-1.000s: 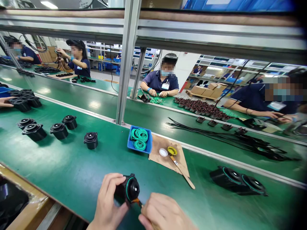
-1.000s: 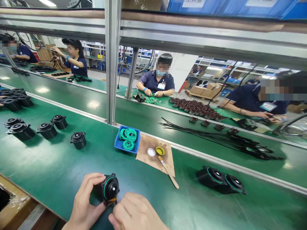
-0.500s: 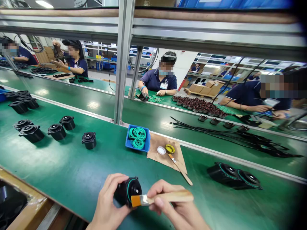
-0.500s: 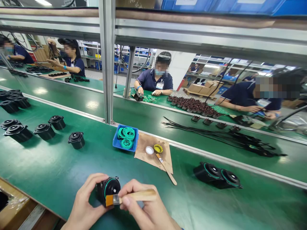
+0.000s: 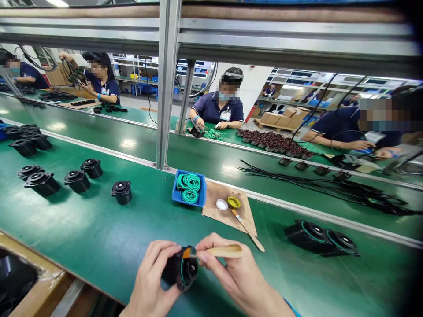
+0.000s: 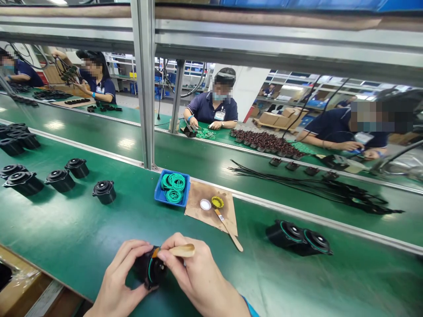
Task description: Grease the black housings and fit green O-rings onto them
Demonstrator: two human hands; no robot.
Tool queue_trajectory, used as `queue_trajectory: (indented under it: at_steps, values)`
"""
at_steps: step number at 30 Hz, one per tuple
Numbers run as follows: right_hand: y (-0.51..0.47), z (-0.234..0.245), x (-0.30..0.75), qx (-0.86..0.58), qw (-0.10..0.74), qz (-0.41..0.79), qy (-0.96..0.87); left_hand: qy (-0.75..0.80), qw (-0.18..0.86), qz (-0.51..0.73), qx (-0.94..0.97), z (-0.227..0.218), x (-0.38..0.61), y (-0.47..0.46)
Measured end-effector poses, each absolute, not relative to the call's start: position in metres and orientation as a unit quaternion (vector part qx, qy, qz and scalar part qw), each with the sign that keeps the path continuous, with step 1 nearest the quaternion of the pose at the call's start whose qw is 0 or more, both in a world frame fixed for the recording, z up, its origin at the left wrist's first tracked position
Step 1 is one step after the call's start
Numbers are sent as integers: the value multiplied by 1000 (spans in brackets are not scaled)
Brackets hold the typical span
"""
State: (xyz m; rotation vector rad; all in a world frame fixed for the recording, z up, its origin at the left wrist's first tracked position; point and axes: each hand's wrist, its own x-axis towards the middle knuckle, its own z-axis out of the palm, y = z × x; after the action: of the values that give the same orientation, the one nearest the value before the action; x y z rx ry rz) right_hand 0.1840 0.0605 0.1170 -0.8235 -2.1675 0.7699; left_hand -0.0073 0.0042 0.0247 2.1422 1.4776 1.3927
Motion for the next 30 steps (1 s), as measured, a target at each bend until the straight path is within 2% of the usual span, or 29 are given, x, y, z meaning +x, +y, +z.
queue_trajectory:
  at_steps: [6, 13, 16, 20, 22, 26, 30]
  values:
    - [48, 120, 185, -284, 331, 269, -859, 504, 106, 464, 720, 24, -11, 5]
    - [40, 125, 196, -211, 246, 184, -928, 516, 167, 512, 666, 27, -13, 9]
    - [46, 133, 207, -225, 253, 168, -926, 509, 277, 537, 613, 23, -14, 10]
    - [53, 134, 221, -281, 386, 257, -840, 431, 476, 571, 512, 16, -17, 8]
    - [54, 130, 222, -319, 406, 288, -807, 401, 535, 572, 475, 13, -17, 6]
    - [53, 115, 213, -303, 345, 336, -823, 429, 575, 541, 439, 15, -14, 7]
    - [49, 96, 203, -295, 286, 295, -863, 461, 545, 523, 466, 12, -10, 8]
